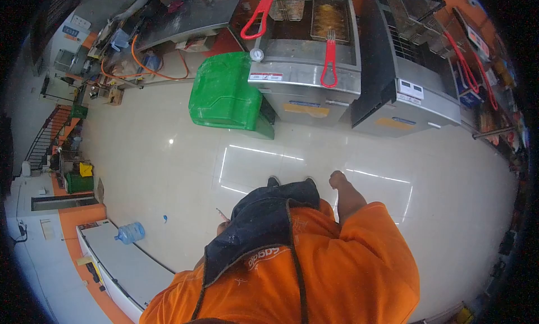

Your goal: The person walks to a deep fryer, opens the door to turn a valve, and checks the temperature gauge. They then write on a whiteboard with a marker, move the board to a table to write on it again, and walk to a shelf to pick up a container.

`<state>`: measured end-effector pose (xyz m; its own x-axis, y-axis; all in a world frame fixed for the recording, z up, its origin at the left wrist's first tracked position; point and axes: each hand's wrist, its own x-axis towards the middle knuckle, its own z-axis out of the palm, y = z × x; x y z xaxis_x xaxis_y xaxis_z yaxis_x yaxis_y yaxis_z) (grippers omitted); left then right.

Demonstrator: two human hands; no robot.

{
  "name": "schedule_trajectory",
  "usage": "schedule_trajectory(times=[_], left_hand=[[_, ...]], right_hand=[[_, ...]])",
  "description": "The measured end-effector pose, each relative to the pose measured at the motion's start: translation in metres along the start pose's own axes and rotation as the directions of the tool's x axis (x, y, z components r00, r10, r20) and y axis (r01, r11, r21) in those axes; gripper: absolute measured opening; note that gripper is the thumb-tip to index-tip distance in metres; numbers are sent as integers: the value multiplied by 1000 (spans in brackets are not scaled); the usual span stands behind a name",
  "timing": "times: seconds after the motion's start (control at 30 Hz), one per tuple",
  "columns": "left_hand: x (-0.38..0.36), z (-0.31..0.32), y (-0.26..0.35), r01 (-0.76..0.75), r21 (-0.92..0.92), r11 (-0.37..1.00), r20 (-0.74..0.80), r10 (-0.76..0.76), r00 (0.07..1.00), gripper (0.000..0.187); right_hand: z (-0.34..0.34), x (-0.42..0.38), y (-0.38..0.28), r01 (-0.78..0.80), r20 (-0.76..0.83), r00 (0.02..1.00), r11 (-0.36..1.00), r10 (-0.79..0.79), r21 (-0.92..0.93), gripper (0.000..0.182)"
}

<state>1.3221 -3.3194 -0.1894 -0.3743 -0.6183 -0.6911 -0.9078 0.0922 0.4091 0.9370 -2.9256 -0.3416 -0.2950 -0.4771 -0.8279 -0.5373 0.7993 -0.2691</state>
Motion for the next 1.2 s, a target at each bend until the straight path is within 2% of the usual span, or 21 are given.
schedule_trajectory(times=[0.17,0.23,0.4,0.5,0.6,0.7,0.8,0.87,0.97,1.03,1.2], left_hand=[[3,1,-4,-44,46,998,-22,45,999,52],[5,2,-9,-61,56,997,-26,63,998,53],[11,6,-18,-92,51,994,-47,94,994,56],[13,7,-21,-72,17,997,-38,73,997,57],[12,5,-20,-71,62,996,-18,73,997,58],[13,5,-24,-97,49,994,-1,97,995,57],[17,8,-29,-48,59,997,-30,49,998,56],[18,10,-34,-57,63,996,-48,60,997,56],[10,8,-24,-62,58,996,-54,65,996,56],[8,7,-24,-60,58,997,-53,63,997,56],[8,7,-26,-59,66,996,-35,61,998,55]], right_hand=[[2,0,1,-57,-32,998,996,59,67,39],[4,1,3,-53,-24,998,998,54,39,40],[4,1,5,55,32,998,973,-49,-223,36],[4,-1,3,71,21,997,951,-68,-300,27],[2,-7,-2,76,-8,996,942,-83,-328,19],[2,-6,-2,65,-4,998,949,-69,-308,18],[7,-1,3,156,-3,985,902,-171,-402,20],[9,1,3,77,4,997,971,-78,-227,23],[15,7,5,-43,-21,999,998,44,34,26],[14,5,3,-59,-28,998,996,62,73,26],[10,-2,0,28,-14,999,996,-29,-80,23]])
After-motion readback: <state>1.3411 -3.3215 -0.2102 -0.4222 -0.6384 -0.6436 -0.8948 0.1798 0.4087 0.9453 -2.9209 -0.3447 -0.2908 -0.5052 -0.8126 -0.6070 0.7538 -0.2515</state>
